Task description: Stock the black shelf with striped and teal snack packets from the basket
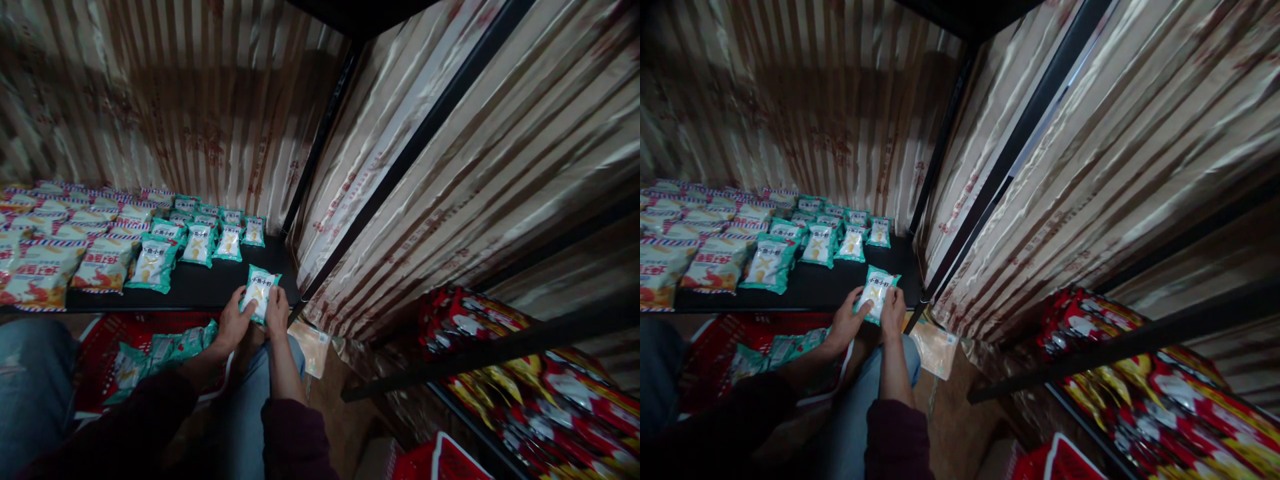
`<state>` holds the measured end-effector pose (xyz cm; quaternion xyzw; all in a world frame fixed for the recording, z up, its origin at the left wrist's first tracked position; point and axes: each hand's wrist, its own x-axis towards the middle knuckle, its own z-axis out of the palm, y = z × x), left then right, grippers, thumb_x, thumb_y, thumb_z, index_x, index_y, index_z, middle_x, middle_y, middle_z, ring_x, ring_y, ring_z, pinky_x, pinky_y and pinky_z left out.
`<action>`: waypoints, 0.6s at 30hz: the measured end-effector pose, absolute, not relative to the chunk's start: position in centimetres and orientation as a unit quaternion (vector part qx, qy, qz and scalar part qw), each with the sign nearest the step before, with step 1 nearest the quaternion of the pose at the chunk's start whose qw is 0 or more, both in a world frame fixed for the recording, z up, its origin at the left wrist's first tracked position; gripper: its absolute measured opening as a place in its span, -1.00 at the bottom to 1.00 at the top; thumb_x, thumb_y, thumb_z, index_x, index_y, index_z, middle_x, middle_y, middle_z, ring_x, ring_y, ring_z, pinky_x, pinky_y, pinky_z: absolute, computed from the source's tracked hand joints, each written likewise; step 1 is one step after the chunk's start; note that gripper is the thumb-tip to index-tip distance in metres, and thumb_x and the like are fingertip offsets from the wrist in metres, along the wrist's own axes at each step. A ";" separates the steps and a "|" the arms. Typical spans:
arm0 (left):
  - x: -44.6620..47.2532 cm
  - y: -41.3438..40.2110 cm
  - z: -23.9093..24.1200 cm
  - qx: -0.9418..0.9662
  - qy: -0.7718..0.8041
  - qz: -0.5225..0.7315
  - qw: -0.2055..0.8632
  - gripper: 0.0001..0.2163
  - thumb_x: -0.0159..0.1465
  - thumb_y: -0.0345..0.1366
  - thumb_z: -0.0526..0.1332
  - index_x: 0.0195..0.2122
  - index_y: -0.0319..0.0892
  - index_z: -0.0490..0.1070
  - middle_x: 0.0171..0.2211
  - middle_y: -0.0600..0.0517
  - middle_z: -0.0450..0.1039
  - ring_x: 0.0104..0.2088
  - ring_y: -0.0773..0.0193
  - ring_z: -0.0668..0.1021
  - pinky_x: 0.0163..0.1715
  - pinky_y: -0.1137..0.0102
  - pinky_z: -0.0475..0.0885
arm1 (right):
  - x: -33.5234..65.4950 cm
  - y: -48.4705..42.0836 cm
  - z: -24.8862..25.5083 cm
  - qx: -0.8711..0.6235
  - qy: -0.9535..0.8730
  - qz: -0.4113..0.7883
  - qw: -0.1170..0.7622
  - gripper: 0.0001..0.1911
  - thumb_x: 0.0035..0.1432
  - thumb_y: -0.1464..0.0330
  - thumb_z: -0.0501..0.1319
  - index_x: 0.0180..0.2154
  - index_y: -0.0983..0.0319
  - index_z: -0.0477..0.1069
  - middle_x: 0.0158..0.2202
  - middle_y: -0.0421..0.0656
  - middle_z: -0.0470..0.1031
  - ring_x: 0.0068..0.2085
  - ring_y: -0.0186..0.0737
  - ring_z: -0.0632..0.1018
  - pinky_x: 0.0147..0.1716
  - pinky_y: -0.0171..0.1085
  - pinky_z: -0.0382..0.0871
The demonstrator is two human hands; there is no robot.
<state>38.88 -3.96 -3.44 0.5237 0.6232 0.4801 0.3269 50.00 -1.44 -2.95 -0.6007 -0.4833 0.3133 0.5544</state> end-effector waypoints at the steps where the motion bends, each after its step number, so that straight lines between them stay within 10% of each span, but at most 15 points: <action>1: 38.8 -3.7 -3.4 0.518 0.627 0.482 0.327 -0.56 0.22 -0.19 0.13 0.12 -0.20 0.26 0.01 -0.14 0.45 0.02 0.12 0.50 0.02 0.21 0.38 | 49.9 -1.4 -2.9 -0.594 -0.482 0.323 0.557 -0.60 0.21 0.06 0.00 -0.25 0.20 0.42 -0.32 -0.15 0.54 -0.29 -0.22 0.51 -0.30 -0.31 0.35; 18: 38.2 0.4 -3.1 0.543 0.638 0.459 0.297 -0.60 0.23 -0.26 0.08 0.10 -0.22 0.27 -0.02 -0.18 0.48 -0.03 0.10 0.52 -0.01 0.19 0.38 | 49.0 -0.9 -3.3 -0.555 -0.498 0.323 0.582 -0.49 0.13 0.21 0.19 0.10 0.23 0.28 -0.03 -0.03 0.51 -0.03 -0.14 0.53 -0.02 -0.18 0.37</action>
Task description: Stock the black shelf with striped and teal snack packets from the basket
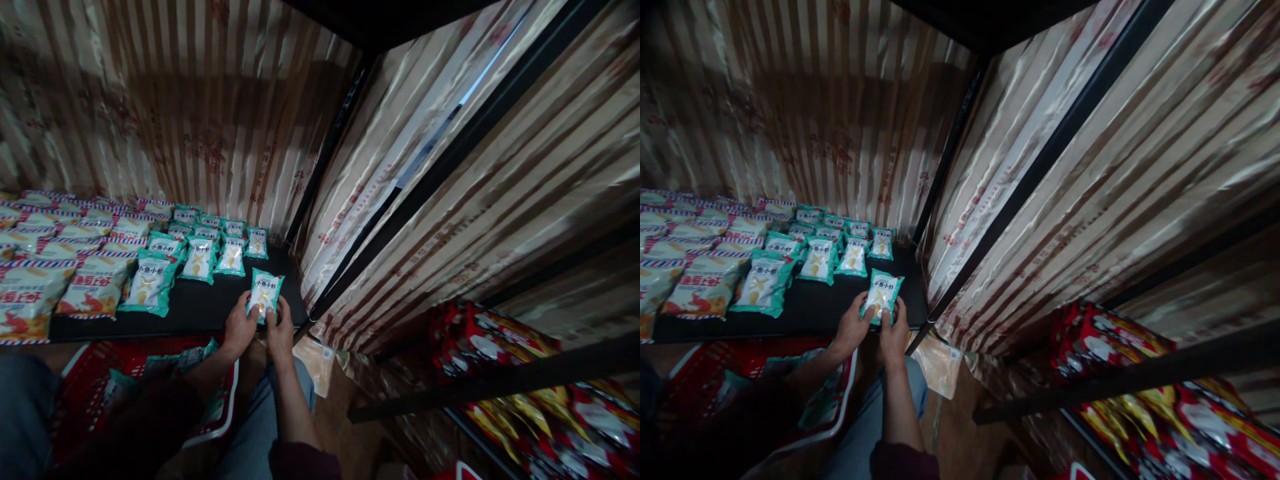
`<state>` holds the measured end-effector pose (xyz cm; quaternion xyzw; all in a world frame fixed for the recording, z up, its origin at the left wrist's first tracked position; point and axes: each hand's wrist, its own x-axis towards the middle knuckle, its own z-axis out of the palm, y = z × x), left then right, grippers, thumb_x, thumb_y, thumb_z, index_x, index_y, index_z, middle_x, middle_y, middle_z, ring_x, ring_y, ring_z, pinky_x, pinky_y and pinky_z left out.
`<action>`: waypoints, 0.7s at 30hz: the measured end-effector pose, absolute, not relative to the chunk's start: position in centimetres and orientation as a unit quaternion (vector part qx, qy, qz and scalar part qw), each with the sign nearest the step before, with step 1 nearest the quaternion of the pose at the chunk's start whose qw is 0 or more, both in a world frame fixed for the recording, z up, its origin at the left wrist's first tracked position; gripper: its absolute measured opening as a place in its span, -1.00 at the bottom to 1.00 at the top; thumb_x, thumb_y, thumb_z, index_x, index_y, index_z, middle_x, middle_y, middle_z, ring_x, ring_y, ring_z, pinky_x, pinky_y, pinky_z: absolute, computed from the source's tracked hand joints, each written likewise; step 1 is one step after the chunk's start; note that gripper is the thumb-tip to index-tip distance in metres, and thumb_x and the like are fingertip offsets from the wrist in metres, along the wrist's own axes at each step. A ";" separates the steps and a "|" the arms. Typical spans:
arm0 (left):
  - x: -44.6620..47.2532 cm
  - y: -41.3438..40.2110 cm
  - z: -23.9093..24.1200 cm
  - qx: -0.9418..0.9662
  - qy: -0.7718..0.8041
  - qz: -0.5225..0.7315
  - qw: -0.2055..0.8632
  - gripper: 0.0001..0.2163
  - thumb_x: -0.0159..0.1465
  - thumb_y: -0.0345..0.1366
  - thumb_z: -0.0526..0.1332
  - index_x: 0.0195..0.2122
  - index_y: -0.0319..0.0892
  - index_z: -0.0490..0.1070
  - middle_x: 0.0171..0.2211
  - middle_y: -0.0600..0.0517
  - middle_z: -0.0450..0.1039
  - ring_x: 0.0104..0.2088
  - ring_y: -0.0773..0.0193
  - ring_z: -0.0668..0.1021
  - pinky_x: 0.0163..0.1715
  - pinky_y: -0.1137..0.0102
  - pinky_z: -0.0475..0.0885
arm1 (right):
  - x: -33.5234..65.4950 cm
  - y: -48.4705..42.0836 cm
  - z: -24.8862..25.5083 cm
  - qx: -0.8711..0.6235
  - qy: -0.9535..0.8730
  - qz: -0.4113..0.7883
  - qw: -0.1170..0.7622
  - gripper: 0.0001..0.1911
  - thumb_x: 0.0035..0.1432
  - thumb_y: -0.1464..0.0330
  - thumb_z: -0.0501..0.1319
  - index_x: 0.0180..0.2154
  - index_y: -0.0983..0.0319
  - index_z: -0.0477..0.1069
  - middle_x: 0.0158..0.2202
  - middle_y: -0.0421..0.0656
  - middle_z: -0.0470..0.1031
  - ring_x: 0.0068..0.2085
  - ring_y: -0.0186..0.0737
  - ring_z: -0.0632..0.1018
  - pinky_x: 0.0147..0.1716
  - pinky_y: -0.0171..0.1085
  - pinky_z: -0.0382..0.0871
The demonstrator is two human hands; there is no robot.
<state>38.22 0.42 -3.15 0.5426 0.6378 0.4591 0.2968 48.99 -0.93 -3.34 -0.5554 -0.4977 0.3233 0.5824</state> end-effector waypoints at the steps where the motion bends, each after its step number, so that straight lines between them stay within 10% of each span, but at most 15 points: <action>1: 38.2 0.5 -3.1 0.547 0.640 0.453 0.292 -0.59 0.22 -0.27 0.10 0.11 -0.23 0.27 -0.04 -0.18 0.49 -0.04 0.08 0.52 -0.01 0.17 0.37 | 49.0 -0.9 -3.3 -0.569 -0.494 0.311 0.579 -0.46 0.12 0.20 0.19 0.11 0.24 0.26 -0.02 -0.02 0.51 -0.03 -0.13 0.53 -0.03 -0.18 0.37; 21: 39.2 3.7 -4.9 0.672 0.532 0.461 0.231 -0.57 0.19 -0.45 0.05 0.10 -0.15 0.32 0.05 -0.11 0.39 0.06 0.18 0.46 0.10 0.21 0.37 | 50.1 4.0 -3.7 -0.643 -0.499 0.183 0.552 -0.67 0.17 0.22 0.04 -0.07 0.24 0.27 -0.09 0.02 0.48 -0.08 -0.06 0.52 -0.10 -0.16 0.34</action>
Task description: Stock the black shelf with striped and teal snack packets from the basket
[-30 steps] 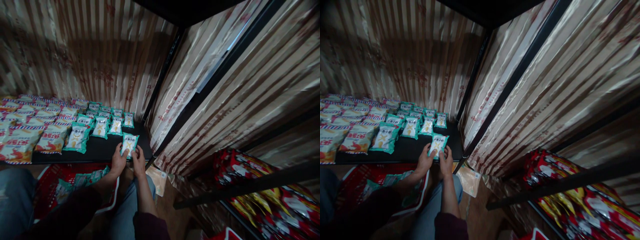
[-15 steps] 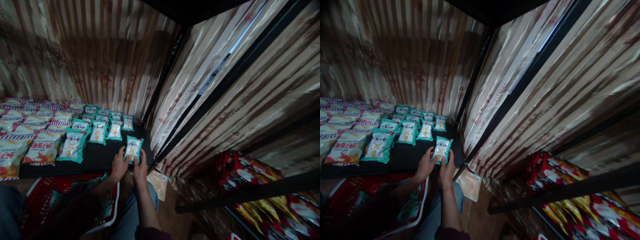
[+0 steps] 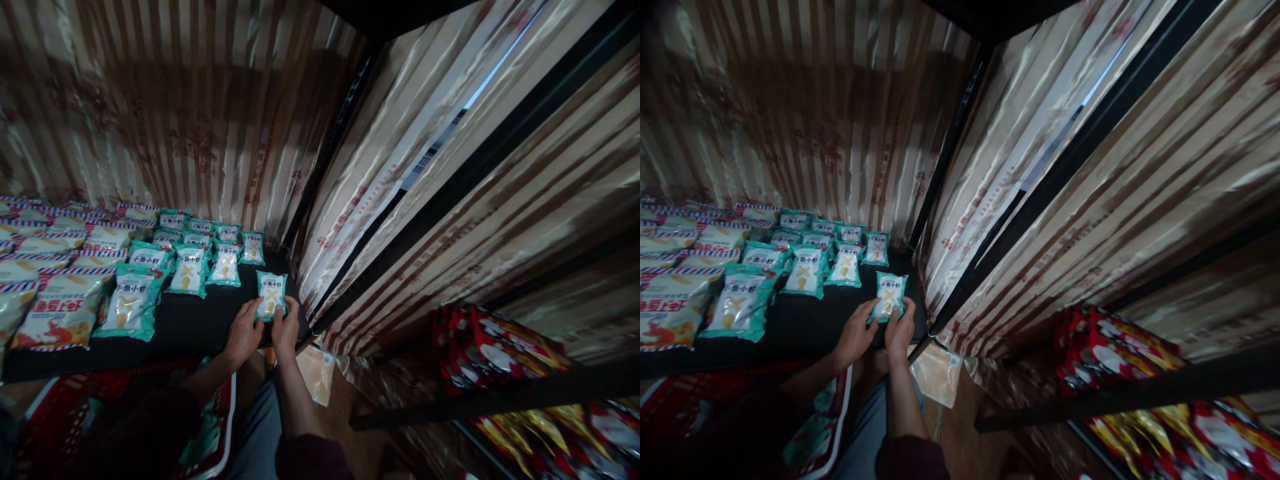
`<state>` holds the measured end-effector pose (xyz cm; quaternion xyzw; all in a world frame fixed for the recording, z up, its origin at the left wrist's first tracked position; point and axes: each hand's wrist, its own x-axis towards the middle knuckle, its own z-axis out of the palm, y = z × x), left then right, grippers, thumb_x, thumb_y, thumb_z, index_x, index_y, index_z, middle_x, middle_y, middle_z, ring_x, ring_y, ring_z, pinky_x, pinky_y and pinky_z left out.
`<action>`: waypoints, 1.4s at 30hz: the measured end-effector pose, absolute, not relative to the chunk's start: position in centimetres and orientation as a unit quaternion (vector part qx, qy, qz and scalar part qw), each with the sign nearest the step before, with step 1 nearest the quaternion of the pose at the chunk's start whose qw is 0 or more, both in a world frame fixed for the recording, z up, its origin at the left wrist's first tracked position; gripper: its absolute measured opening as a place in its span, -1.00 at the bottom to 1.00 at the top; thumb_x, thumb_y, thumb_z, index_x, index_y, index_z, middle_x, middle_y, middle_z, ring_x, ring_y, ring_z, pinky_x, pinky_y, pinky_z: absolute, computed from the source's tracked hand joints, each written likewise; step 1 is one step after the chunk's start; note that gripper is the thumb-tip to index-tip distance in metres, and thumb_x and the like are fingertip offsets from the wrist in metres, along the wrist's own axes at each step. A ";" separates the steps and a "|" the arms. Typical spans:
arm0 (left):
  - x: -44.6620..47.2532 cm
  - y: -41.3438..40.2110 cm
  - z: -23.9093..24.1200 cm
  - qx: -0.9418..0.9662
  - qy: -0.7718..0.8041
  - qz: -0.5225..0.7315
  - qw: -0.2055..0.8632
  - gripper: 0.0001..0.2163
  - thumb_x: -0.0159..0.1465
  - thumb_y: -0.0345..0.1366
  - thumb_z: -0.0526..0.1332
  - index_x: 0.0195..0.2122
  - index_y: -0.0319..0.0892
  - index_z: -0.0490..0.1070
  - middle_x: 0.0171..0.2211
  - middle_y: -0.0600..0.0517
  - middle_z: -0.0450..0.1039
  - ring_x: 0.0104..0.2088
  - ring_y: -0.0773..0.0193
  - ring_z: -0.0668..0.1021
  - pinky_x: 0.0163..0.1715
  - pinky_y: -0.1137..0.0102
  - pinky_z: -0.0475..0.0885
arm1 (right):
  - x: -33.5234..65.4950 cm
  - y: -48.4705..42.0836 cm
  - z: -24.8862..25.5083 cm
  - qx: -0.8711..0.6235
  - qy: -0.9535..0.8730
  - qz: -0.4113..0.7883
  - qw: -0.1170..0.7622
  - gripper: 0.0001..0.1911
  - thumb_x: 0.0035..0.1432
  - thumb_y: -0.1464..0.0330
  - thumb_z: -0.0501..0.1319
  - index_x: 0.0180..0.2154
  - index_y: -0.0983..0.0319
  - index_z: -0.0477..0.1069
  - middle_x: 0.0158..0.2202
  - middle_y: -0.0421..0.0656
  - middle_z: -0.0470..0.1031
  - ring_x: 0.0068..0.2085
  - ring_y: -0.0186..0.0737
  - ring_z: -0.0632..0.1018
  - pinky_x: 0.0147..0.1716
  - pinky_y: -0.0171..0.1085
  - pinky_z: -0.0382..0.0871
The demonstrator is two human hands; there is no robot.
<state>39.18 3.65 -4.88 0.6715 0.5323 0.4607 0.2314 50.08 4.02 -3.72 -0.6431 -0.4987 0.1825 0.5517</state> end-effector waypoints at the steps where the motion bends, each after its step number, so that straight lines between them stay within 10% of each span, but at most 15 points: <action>1: 39.3 4.0 -5.0 0.673 0.534 0.459 0.226 -0.56 0.18 -0.46 0.06 0.10 -0.15 0.31 0.06 -0.11 0.38 0.07 0.18 0.45 0.11 0.21 0.36 | 50.2 4.4 -3.8 -0.639 -0.500 0.181 0.555 -0.69 0.17 0.23 0.04 -0.09 0.23 0.27 -0.10 0.01 0.48 -0.08 -0.07 0.51 -0.09 -0.17 0.34; 42: 43.6 16.5 -1.2 0.636 0.585 0.385 0.325 -0.52 0.17 -0.48 0.05 0.16 -0.32 0.28 0.23 -0.19 0.21 0.23 0.10 0.29 0.22 0.20 0.21 | 53.3 19.4 -3.6 -0.648 -0.530 0.096 0.538 -0.60 0.16 0.40 -0.03 -0.01 0.31 0.38 -0.01 0.03 0.47 0.01 -0.10 0.46 0.07 -0.14 0.25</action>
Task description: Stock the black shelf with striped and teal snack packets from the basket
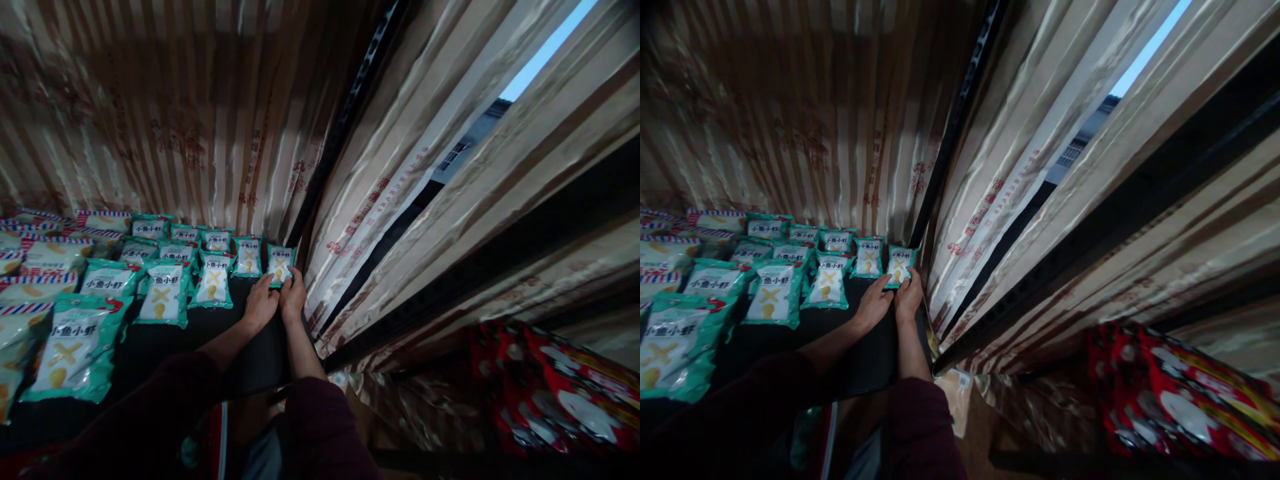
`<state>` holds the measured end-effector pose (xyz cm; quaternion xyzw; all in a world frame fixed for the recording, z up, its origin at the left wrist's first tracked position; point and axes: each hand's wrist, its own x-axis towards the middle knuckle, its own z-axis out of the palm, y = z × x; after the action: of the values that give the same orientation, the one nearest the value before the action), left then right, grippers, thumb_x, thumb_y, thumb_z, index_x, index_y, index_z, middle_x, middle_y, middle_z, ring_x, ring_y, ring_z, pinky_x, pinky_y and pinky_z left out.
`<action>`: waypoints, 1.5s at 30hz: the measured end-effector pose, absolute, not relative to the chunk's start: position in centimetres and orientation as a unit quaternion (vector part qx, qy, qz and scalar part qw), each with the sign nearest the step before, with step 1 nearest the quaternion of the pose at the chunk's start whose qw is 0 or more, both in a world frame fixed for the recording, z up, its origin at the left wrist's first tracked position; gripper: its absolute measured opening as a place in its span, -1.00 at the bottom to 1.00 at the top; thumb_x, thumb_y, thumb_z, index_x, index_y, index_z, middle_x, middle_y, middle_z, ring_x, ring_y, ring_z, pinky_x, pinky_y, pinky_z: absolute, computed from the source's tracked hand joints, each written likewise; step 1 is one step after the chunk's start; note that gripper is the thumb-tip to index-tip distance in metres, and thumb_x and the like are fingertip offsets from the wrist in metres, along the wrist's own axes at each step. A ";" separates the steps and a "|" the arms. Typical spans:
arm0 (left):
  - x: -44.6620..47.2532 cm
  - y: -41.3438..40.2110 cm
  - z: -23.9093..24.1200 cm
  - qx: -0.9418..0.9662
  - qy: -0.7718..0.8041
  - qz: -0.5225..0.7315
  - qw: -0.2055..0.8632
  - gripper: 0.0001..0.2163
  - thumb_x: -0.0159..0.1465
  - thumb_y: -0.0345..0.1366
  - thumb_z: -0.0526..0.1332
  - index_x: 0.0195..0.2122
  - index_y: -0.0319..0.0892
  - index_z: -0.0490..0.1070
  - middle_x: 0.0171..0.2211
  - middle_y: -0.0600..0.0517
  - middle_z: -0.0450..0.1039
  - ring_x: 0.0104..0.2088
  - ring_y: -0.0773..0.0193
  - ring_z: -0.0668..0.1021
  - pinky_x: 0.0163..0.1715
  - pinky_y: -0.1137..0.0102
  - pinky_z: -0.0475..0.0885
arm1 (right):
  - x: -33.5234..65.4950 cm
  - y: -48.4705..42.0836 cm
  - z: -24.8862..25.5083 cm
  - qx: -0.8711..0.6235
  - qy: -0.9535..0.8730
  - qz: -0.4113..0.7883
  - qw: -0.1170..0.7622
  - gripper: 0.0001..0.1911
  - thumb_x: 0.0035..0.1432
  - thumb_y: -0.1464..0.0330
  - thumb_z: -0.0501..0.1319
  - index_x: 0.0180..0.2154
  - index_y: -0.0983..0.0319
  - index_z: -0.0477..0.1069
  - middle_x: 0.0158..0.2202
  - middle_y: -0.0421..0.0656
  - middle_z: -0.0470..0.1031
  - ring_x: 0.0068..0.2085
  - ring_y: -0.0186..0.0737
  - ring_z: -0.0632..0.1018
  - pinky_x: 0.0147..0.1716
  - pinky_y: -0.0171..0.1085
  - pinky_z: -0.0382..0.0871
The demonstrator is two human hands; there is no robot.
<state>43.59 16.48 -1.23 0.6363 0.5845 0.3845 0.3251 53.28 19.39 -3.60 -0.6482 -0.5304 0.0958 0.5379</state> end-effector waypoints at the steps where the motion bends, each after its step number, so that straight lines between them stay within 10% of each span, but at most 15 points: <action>1: 43.6 16.6 -1.1 0.632 0.587 0.382 0.331 -0.52 0.17 -0.48 0.06 0.16 -0.31 0.27 0.24 -0.18 0.21 0.23 0.11 0.29 0.23 0.21 0.19 | 53.3 19.7 -3.6 -0.649 -0.536 0.092 0.533 -0.60 0.15 0.42 -0.02 -0.01 0.32 0.38 -0.01 0.03 0.47 0.00 -0.11 0.46 0.07 -0.14 0.25; 45: 44.0 18.2 0.5 0.666 0.606 0.299 0.316 -0.57 0.34 -0.24 -0.08 0.19 -0.18 0.24 0.27 -0.07 0.17 0.28 0.19 0.20 0.26 0.30 0.07 | 53.4 22.7 -3.5 -0.701 -0.604 0.080 0.371 -0.52 0.23 0.41 -0.01 0.17 0.34 0.24 0.11 0.08 0.40 0.10 -0.07 0.44 0.12 -0.11 0.25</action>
<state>43.97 18.15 0.51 0.6661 0.6058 0.2986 0.3165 53.41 22.69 -3.48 -0.7009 -0.6038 0.0800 0.3711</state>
